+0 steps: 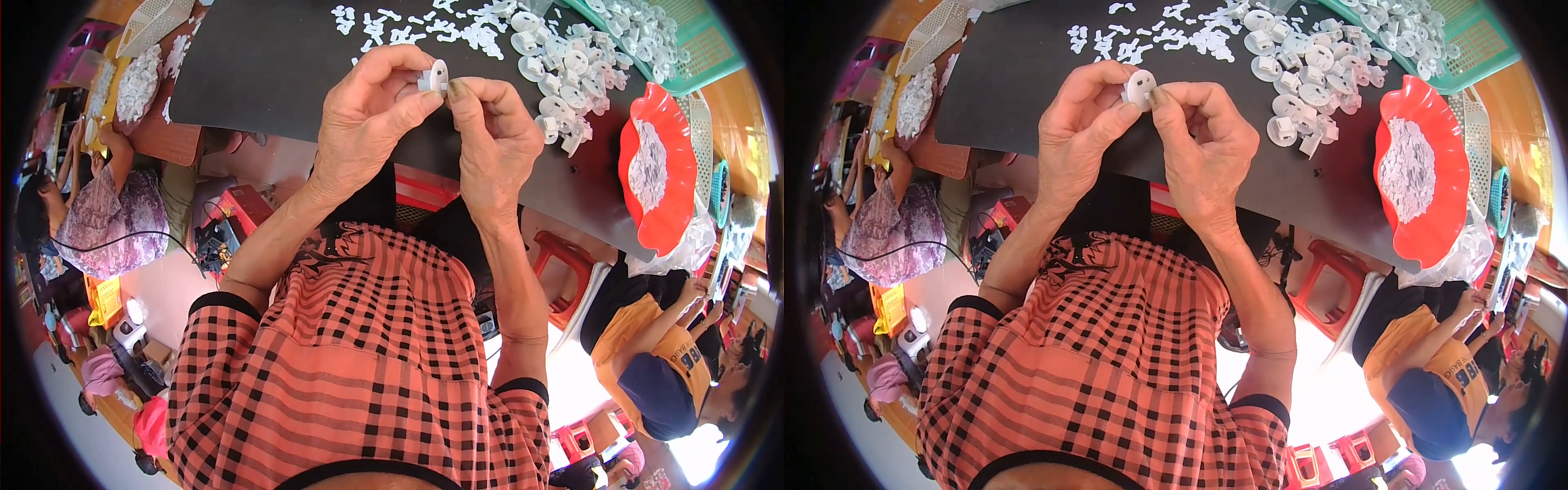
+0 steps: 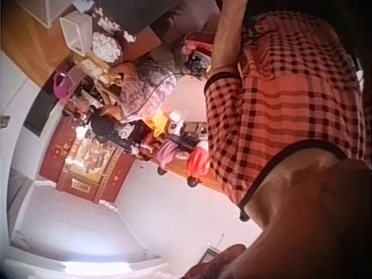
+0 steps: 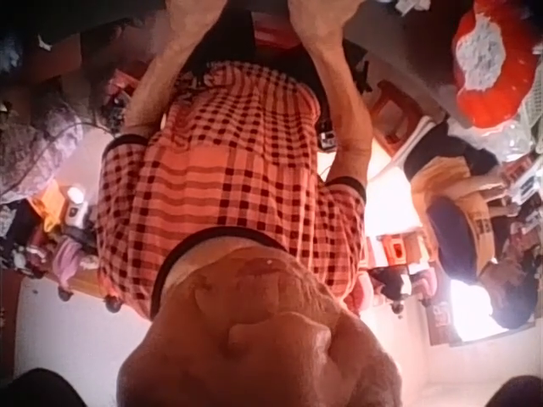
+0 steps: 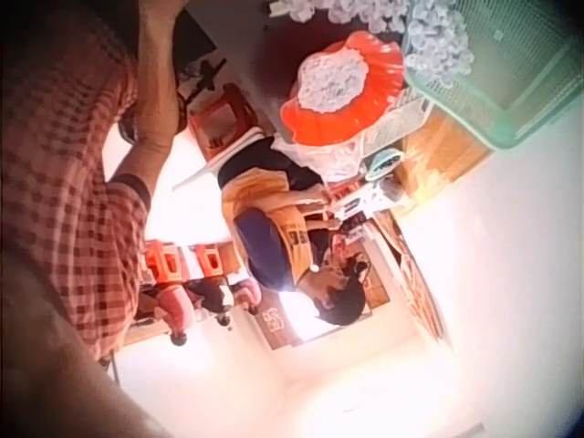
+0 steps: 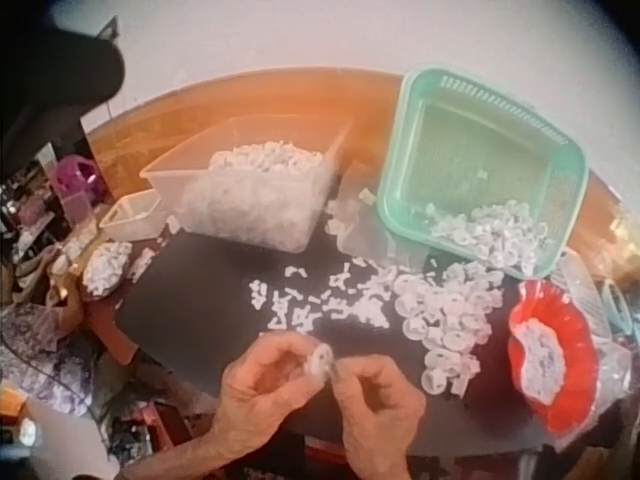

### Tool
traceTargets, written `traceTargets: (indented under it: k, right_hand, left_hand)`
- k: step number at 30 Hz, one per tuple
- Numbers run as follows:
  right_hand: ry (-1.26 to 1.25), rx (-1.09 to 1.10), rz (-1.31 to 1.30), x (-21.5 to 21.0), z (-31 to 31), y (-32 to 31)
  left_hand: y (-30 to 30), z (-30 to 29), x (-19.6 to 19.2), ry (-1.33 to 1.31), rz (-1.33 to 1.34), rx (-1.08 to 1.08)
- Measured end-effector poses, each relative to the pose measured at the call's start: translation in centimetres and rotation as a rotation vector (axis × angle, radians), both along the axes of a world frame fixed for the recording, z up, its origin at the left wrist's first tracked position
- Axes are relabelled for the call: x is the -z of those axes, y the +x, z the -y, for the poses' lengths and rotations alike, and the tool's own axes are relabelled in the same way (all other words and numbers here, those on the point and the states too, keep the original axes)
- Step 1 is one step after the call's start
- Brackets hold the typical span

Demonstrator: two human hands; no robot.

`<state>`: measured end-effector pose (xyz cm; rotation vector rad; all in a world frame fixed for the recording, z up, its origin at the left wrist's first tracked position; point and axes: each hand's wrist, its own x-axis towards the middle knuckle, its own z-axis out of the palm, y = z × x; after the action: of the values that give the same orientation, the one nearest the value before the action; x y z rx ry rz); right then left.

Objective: The person assembles plastic components by picking up circular plastic bases and inserting small plastic pins into them by hand.

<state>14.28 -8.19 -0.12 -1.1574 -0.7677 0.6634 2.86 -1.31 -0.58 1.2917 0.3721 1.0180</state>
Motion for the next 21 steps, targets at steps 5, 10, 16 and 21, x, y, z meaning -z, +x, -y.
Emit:
traceTargets:
  k: [5,10,16,21]
  right_hand:
    - [-0.018,-0.031,-0.008,-0.04,0.03,0.21]
    - [-0.019,-0.022,-0.021,0.00,-0.04,0.29]
    - [0.000,0.015,-0.033,0.44,-0.14,0.05]
    - [0.018,0.029,-0.033,0.40,-0.61,-0.13]
  left_hand:
    - [-0.05,-0.17,0.11,0.084,-0.010,0.001]
    - [0.21,-0.03,0.03,0.078,-0.007,-0.009]
    - [0.51,0.03,-0.10,0.055,-0.005,0.010]
    - [0.59,-0.33,0.03,0.013,-0.012,0.005]
